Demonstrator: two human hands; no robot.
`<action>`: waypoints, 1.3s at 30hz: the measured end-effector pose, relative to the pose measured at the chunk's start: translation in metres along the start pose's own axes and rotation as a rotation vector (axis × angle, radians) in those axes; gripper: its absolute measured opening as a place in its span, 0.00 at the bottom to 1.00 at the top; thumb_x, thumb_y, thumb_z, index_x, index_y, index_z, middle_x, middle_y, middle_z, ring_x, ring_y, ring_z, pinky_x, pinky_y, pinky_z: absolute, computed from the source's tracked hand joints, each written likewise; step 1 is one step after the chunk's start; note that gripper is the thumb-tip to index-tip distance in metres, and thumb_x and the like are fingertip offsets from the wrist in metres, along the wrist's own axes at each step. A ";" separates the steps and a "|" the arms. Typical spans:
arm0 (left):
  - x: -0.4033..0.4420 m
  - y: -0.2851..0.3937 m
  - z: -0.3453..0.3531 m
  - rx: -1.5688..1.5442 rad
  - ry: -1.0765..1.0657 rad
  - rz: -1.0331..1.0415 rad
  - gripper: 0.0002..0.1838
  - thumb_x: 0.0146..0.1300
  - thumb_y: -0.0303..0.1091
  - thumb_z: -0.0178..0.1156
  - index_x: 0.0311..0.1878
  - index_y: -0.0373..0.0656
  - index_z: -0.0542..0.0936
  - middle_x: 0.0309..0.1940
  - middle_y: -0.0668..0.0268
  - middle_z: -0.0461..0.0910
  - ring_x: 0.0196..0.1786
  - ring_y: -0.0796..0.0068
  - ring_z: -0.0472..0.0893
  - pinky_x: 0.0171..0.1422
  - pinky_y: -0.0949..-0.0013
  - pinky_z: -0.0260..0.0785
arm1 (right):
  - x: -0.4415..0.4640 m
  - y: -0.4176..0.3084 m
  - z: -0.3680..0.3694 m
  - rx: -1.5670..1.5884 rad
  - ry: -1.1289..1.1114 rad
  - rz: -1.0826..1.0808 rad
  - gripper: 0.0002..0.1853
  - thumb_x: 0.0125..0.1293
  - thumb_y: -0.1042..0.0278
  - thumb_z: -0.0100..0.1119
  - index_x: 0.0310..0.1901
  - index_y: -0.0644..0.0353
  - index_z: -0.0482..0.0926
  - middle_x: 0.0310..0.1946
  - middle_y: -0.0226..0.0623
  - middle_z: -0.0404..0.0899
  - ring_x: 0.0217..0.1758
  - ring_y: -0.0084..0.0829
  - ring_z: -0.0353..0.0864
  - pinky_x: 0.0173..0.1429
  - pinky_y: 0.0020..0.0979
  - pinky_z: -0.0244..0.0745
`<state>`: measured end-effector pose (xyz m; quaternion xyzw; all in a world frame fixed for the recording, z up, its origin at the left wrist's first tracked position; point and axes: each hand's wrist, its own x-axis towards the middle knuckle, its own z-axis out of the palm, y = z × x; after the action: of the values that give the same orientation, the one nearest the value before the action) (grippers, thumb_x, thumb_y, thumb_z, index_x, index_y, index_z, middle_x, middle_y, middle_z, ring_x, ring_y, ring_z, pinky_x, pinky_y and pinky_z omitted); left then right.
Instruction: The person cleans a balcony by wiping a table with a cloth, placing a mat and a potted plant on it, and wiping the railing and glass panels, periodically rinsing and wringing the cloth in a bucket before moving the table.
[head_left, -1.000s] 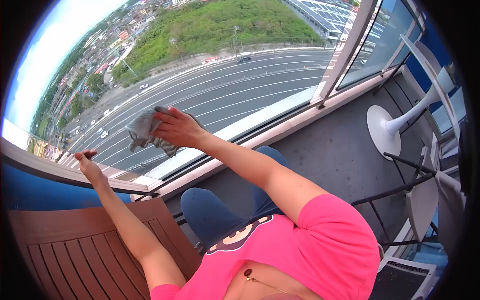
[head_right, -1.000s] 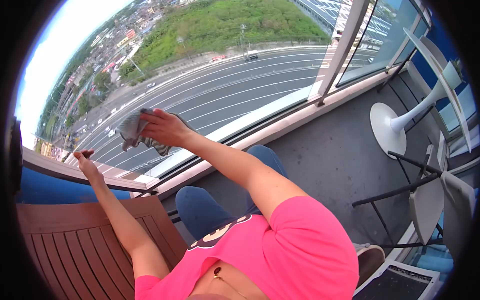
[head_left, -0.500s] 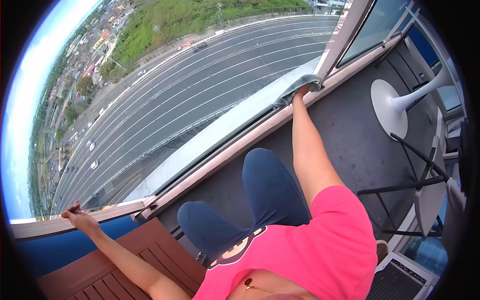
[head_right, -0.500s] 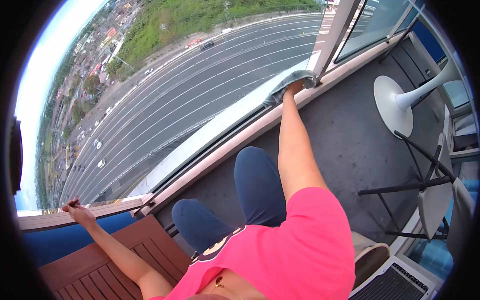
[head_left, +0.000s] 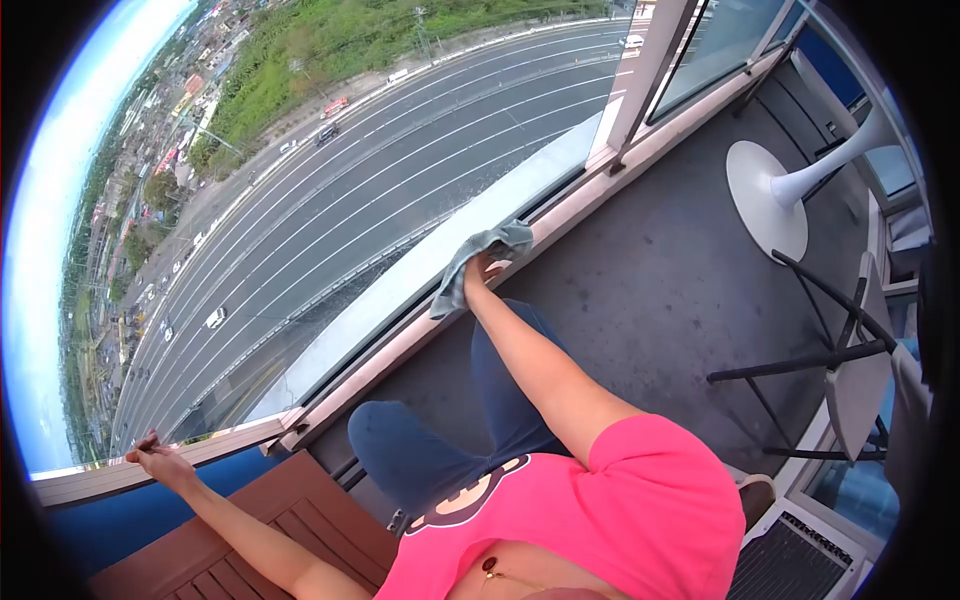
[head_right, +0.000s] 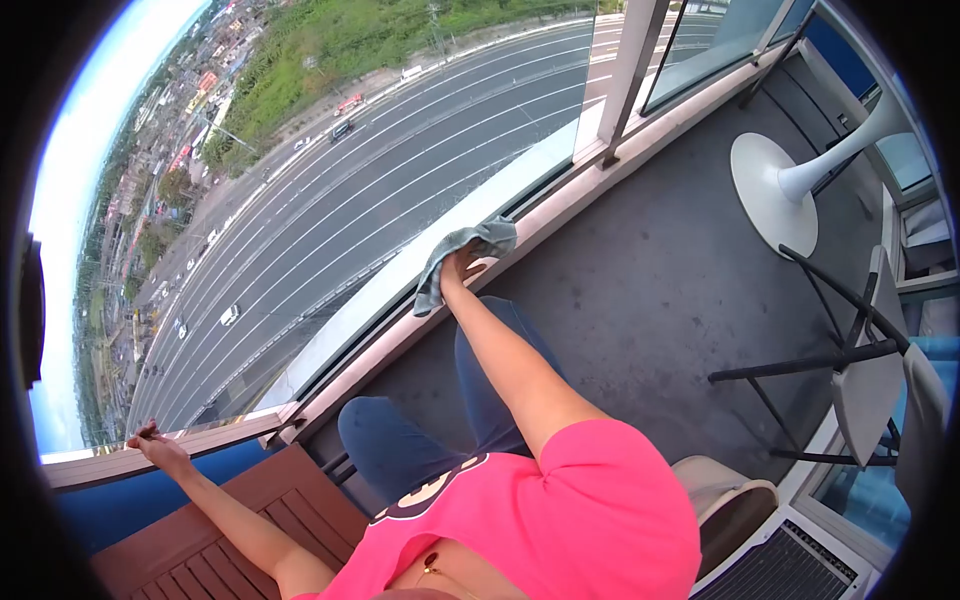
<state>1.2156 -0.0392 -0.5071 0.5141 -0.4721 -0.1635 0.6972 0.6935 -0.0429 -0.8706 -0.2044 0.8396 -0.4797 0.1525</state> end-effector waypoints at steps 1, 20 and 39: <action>0.002 0.000 -0.001 -0.005 0.004 -0.006 0.19 0.74 0.40 0.33 0.29 0.42 0.67 0.28 0.64 0.70 0.42 0.67 0.73 0.60 0.65 0.59 | 0.026 0.008 -0.004 -0.028 0.030 0.054 0.32 0.68 0.50 0.31 0.68 0.60 0.46 0.65 0.50 0.58 0.66 0.49 0.60 0.70 0.49 0.46; -0.013 0.009 0.016 0.082 0.007 0.014 0.22 0.74 0.47 0.32 0.31 0.43 0.67 0.27 0.63 0.74 0.40 0.70 0.73 0.59 0.64 0.58 | -0.229 -0.119 0.021 0.110 -0.240 -0.646 0.33 0.69 0.46 0.28 0.69 0.61 0.46 0.65 0.51 0.57 0.65 0.50 0.59 0.68 0.48 0.48; -0.028 0.020 0.035 0.058 0.043 -0.012 0.31 0.69 0.60 0.32 0.30 0.41 0.71 0.24 0.62 0.75 0.37 0.69 0.74 0.57 0.67 0.58 | 0.072 -0.090 -0.038 0.422 0.300 -0.348 0.35 0.70 0.44 0.26 0.69 0.63 0.47 0.65 0.55 0.55 0.64 0.52 0.57 0.65 0.47 0.48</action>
<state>1.1672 -0.0307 -0.5028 0.5401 -0.4586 -0.1427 0.6911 0.6318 -0.0913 -0.7778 -0.2357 0.6869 -0.6872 -0.0184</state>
